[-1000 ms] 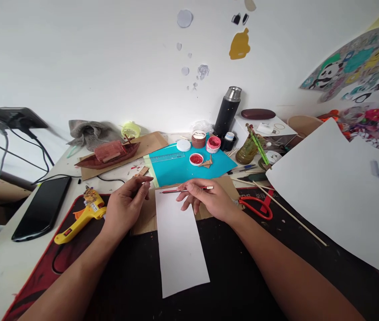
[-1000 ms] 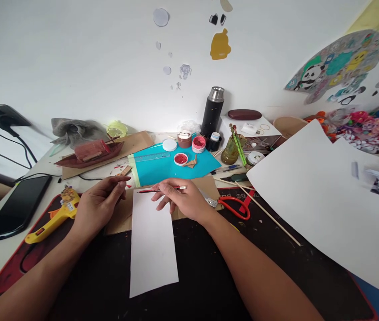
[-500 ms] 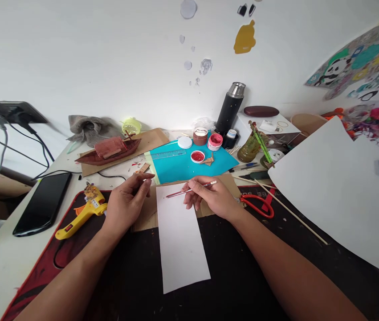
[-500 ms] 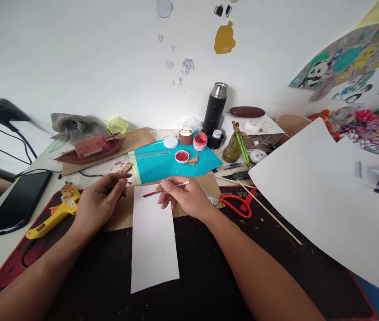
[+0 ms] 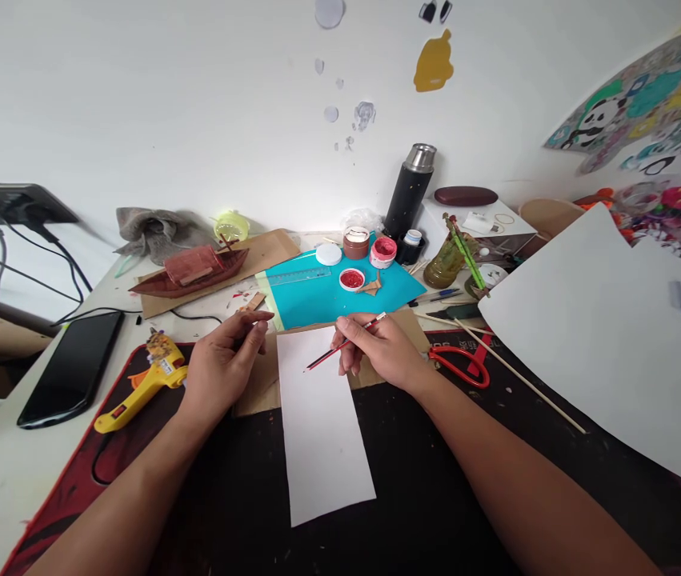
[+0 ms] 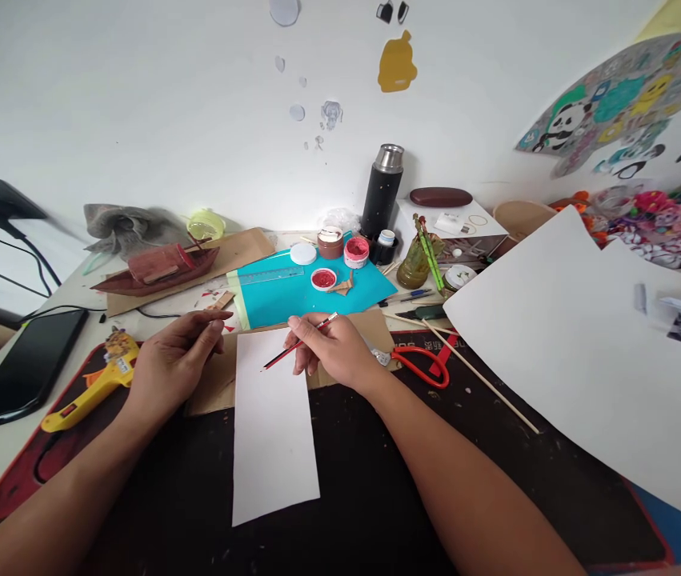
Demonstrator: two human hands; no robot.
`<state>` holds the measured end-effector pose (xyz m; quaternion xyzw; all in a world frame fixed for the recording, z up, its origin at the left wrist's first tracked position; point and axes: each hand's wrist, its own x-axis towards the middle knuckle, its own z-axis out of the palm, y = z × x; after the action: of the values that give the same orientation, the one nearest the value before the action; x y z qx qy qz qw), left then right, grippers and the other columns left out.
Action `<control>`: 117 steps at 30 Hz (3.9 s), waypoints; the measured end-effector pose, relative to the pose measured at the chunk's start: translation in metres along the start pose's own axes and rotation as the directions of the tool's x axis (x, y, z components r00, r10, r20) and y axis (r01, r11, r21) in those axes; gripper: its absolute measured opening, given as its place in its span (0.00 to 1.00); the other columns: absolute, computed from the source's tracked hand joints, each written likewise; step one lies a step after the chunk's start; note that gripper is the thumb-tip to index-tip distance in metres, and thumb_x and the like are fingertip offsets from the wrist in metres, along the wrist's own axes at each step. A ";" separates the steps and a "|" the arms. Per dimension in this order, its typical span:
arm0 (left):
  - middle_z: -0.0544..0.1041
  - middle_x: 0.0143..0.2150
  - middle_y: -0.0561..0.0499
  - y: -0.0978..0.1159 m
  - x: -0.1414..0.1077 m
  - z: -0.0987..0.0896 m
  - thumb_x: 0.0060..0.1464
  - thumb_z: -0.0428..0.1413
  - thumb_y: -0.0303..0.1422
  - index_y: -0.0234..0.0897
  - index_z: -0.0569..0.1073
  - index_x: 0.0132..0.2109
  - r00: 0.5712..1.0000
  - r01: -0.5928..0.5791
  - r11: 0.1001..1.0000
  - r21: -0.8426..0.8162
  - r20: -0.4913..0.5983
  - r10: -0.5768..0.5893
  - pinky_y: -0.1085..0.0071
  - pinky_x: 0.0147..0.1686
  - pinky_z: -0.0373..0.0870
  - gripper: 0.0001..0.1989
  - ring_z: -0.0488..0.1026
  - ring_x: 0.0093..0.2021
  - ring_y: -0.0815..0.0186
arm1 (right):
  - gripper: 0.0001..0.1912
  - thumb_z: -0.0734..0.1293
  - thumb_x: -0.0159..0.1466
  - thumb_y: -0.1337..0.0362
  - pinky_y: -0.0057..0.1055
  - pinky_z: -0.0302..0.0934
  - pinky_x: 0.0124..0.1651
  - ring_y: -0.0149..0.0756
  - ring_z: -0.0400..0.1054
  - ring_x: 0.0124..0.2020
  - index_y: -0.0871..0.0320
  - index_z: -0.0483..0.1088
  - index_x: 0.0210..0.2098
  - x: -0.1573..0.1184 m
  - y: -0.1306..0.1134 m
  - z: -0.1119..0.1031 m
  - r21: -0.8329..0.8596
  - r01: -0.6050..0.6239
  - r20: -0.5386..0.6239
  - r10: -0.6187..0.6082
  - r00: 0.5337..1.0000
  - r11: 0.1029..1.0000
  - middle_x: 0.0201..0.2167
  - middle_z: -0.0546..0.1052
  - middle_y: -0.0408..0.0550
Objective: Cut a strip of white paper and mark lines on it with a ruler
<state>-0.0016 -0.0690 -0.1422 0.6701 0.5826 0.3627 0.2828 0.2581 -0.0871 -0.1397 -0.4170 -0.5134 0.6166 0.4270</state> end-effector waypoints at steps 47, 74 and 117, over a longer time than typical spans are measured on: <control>0.78 0.28 0.55 0.001 -0.002 0.001 0.67 0.54 0.51 0.44 0.82 0.52 1.000 -0.014 0.997 0.075 -0.009 0.014 0.68 0.36 0.69 0.21 0.75 0.29 0.63 | 0.31 0.74 0.63 0.33 0.27 0.65 0.22 0.37 0.76 0.22 0.57 0.77 0.31 0.005 -0.004 -0.010 0.065 0.020 -0.234 -0.005 0.972 0.998 0.17 0.75 0.43; 0.78 0.28 0.57 -0.002 -0.003 0.001 0.67 0.55 0.51 0.45 0.83 0.51 1.000 -0.030 0.998 0.062 -0.006 0.030 0.68 0.35 0.67 0.20 0.73 0.28 0.65 | 0.34 0.72 0.64 0.30 0.29 0.63 0.23 0.34 0.70 0.16 0.56 0.72 0.24 0.005 -0.006 -0.016 0.002 0.050 -0.217 -0.048 0.975 0.999 0.12 0.66 0.38; 0.87 0.46 0.51 0.036 -0.032 0.001 0.74 0.56 0.35 0.41 0.80 0.54 0.605 -0.782 0.613 0.113 0.373 0.703 0.68 0.41 0.78 0.10 0.84 0.43 0.63 | 0.34 0.74 0.61 0.30 0.25 0.60 0.19 0.35 0.75 0.18 0.58 0.78 0.33 0.003 -0.007 -0.011 0.054 0.073 -0.319 -0.052 0.946 0.996 0.16 0.73 0.40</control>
<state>0.0177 -0.1061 -0.1192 0.9290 0.2420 0.2632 0.0951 0.2681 -0.0808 -0.1339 -0.4800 -0.4308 0.5441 0.5366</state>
